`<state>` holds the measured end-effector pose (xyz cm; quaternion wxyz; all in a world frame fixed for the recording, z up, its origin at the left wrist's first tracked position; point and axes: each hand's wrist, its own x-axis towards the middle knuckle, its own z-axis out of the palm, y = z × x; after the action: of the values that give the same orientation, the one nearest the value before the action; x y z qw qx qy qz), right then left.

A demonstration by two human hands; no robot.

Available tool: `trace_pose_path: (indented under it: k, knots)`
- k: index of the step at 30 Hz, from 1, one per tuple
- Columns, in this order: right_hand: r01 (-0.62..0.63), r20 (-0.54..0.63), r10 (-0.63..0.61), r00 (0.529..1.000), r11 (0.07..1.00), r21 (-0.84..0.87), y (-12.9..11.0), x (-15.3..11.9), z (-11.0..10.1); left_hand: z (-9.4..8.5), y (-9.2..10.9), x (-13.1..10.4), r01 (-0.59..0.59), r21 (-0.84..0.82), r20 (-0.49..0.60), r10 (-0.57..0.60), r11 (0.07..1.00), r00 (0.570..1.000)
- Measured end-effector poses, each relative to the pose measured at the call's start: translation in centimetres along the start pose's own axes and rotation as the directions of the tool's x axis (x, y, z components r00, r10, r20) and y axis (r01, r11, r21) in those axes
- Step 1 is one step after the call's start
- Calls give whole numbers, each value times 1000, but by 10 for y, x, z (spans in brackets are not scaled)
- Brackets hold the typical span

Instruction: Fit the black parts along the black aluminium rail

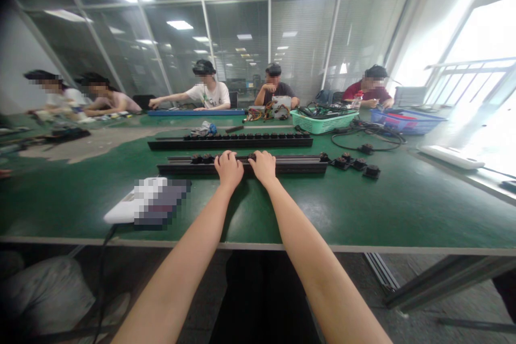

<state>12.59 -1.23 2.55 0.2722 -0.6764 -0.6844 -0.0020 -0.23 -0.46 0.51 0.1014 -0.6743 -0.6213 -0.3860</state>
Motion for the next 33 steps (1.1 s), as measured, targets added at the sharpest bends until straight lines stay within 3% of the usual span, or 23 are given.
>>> trace_pose_path:
  k: [33]
  knots:
    - [-23,-18,23,1000,1000,2,3,5,0,2,-2,1,4,14,10,-4,1000,1000]
